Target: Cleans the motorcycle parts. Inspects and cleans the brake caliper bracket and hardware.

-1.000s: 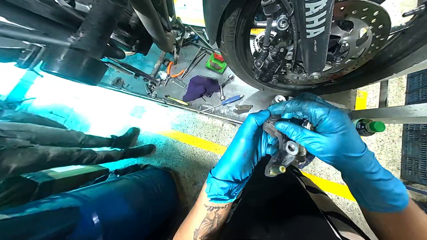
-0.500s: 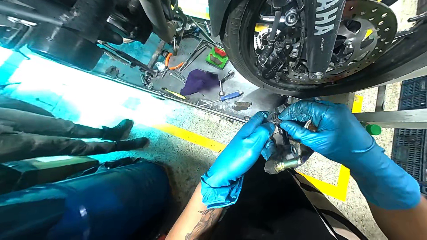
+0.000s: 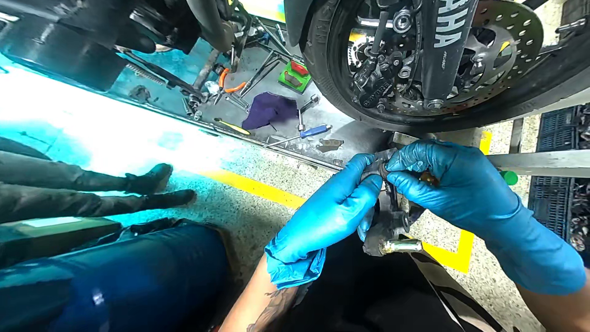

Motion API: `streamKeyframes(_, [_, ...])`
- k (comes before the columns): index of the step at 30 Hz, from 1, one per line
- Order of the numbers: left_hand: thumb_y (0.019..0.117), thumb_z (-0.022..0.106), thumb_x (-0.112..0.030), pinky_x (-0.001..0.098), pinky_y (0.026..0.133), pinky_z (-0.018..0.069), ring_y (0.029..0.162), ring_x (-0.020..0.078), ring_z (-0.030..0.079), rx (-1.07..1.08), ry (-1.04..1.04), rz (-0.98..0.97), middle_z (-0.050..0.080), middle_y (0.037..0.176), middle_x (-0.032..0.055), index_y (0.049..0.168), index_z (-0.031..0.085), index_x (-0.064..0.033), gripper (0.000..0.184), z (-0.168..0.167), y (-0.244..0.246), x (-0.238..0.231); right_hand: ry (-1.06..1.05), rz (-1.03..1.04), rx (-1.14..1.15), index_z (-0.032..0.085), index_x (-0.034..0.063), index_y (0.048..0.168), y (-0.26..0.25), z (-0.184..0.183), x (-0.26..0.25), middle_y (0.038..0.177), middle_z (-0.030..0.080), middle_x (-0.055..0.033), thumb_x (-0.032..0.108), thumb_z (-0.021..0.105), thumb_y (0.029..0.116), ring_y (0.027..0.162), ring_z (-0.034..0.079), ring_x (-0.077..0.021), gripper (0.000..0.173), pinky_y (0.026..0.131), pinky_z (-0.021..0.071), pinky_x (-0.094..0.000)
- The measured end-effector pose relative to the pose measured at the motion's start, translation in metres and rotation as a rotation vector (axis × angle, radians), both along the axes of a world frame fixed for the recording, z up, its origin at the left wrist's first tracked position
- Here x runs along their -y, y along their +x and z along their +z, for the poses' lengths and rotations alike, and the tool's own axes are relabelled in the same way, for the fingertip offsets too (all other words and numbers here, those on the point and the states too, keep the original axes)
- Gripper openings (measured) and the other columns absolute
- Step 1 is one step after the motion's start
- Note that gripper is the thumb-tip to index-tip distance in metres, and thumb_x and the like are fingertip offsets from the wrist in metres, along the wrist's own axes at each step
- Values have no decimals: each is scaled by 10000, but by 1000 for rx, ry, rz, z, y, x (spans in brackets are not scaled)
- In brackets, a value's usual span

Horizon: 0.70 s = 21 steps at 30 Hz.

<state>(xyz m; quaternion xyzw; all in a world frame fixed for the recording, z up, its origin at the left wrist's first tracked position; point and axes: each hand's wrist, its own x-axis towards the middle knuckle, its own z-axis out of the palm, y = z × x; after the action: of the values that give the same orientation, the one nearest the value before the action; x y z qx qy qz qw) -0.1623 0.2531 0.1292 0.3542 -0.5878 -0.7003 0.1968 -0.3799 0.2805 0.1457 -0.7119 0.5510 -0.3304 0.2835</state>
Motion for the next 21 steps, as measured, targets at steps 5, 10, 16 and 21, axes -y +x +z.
streamKeyframes(5, [1066, 412, -202, 200, 419, 484, 481, 53, 537, 62, -26, -30, 532, 665, -6, 1373, 480, -133, 322, 2, -3, 1, -67, -97, 41, 720, 133, 996, 10, -12, -7, 908, 695, 89, 176, 690, 910, 790, 629, 70, 100, 714, 540, -121])
streamKeyframes(10, [1068, 400, -197, 187, 421, 472, 473, 40, 513, 52, -11, -58, 506, 655, -23, 1352, 485, -127, 304, 1, -2, 1, -98, -174, 157, 726, 89, 1001, 19, -22, -15, 948, 707, 48, 155, 707, 921, 821, 651, 46, 105, 748, 559, -124])
streamKeyframes(16, [1090, 370, -212, 181, 512, 510, 576, 49, 565, -80, 34, -53, 579, 754, -8, 1310, 520, -106, 287, 0, 1, 9, -23, -7, 245, 760, 72, 982, 1, -6, -9, 983, 722, 39, 84, 739, 890, 869, 676, 19, 96, 782, 581, -133])
streamKeyframes(21, [1084, 384, -214, 163, 543, 499, 617, 28, 568, -68, 9, -69, 589, 782, -28, 1306, 540, -108, 291, 1, 2, 10, -75, 64, 24, 769, 120, 942, -6, 4, -1, 937, 716, 56, 148, 703, 912, 843, 654, 32, 78, 752, 555, -136])
